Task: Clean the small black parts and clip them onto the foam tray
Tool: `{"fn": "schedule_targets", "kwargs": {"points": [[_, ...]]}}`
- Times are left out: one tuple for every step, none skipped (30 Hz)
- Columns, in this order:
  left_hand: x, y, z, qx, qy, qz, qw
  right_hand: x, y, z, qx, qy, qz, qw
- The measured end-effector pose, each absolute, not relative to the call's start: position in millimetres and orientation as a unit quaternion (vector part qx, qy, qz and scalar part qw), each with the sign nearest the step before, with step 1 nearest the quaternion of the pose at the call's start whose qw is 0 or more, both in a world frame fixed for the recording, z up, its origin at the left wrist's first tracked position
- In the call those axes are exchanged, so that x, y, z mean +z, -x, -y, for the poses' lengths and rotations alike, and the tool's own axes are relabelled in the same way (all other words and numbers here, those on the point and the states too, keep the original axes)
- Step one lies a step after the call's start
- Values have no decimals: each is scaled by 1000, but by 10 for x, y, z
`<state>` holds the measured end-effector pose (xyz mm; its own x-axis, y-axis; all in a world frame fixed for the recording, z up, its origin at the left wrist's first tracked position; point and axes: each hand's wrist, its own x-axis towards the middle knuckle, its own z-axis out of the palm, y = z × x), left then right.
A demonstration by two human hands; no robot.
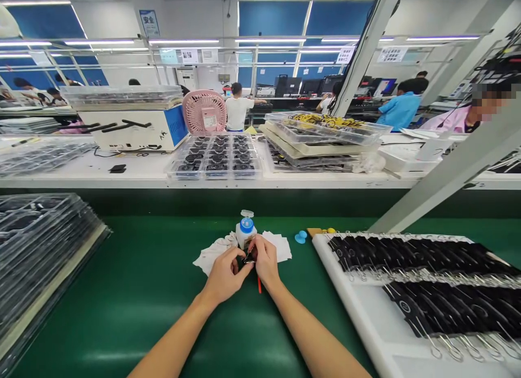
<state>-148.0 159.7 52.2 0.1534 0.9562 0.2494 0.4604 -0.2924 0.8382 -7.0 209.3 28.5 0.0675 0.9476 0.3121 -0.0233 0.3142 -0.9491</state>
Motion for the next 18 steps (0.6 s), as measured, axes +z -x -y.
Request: {"fn": "schedule_targets", "kwargs": {"points": [[518, 1481, -1595, 405, -695, -509, 308, 286, 71, -2091, 408, 424, 548, 594], [515, 1481, -1592, 406, -694, -508, 309, 287, 72, -2089, 408, 428, 548, 591], [512, 1482, -1591, 406, -695, -506, 309, 287, 72, -2088, 408, 431, 549, 589], [510, 1482, -1589, 407, -695, -505, 309, 288, 72, -2087, 409, 432, 549, 587], [509, 1481, -1589, 407, -695, -505, 309, 290, 72, -2085, 408, 433, 549, 587], [510, 1480, -1589, 408, -695, -505, 309, 293, 71, -2084, 408, 432, 549, 589], [512, 1479, -1589, 408, -694, -506, 309, 297, 71, -2083, 408, 430, 548, 590], [516, 1477, -1590, 408, -694, -506, 310, 301, 70, -2082, 409, 428, 548, 592], [520, 1475, -1591, 408, -693, -507, 310, 306, 70, -2080, 410, 426, 547, 592], [523, 1473, -1591, 408, -693, -507, 311, 311, 70, -2078, 410, 425, 546, 593], [527, 1472, -1592, 407, -692, -507, 312, 316, 70, -2075, 411, 425, 545, 594], [529, 1470, -1593, 407, -691, -508, 313, 320, 70, -2072, 412, 426, 544, 594], [530, 1469, -1594, 407, -690, -509, 314, 324, 70, -2069, 412, 427, 543, 594], [530, 1469, -1596, 407, -689, -509, 315, 327, 71, -2066, 413, 428, 542, 593], [529, 1469, -1597, 408, -689, -510, 315, 329, 71, -2063, 413, 430, 541, 593], [527, 1470, -1599, 408, -689, -510, 314, 330, 72, -2061, 414, 430, 540, 593], [525, 1471, -1600, 408, -690, -510, 313, 330, 72, -2060, 414, 431, 539, 594], [522, 1473, -1601, 408, -690, -510, 312, 329, 73, -2060, 415, 431, 538, 594]]}}
